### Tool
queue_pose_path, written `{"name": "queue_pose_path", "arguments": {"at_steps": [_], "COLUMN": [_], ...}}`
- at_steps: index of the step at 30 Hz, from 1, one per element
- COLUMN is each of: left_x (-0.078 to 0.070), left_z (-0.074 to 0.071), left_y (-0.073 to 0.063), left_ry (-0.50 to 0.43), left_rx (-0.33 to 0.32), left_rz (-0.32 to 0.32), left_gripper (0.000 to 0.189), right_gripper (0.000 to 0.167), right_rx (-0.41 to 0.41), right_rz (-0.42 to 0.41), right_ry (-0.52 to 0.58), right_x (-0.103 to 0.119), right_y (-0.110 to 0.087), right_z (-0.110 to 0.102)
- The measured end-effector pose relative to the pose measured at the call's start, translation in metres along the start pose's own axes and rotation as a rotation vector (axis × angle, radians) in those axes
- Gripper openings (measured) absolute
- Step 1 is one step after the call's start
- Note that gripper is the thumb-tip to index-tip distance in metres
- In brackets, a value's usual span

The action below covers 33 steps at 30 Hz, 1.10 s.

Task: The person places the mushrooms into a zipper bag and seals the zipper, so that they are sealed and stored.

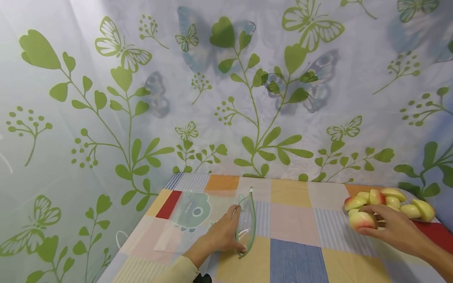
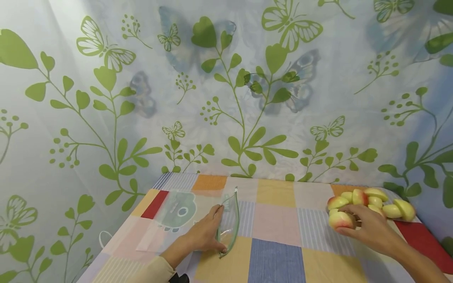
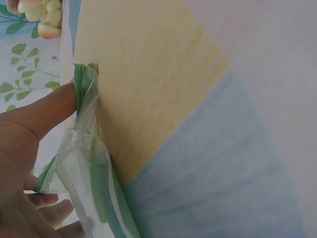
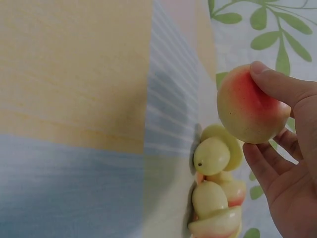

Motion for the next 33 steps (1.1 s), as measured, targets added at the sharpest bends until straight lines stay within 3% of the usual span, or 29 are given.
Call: {"name": "queue_pose_path", "arguments": {"at_steps": [6, 11, 22, 29, 33], "left_x": [0.001, -0.001, -0.001, 0.000, 0.001], "left_z": [0.001, -0.001, -0.001, -0.001, 0.000], "left_y": [0.002, 0.001, 0.000, 0.001, 0.000], "left_ry": [-0.006, -0.012, -0.009, -0.005, -0.003], "left_rx": [0.005, 0.000, 0.003, -0.003, -0.004], "left_rz": [-0.002, -0.004, -0.006, 0.001, 0.002], "left_gripper": [0.134, 0.133, 0.133, 0.133, 0.133], "right_gripper": [0.054, 0.051, 0.041, 0.039, 0.039], "right_rx": [0.007, -0.034, -0.069, 0.006, 0.003], "right_rz": [0.017, -0.051, -0.158, -0.166, -0.182], "right_ry": [0.023, 0.096, 0.123, 0.192, 0.199], "right_x": [0.005, 0.008, 0.023, 0.039, 0.048], "right_y": [0.002, 0.003, 0.013, 0.026, 0.032], "right_z": [0.005, 0.012, 0.025, 0.033, 0.039]}}
Point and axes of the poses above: each hand's wrist, its own y-axis towards the middle knuckle, its own z-axis out of the palm, x = y × z, the point moved 2 cm from there along y, towards the middle knuckle, and after that the axes turned 4 degrees about -y, right-handed, at the moved point
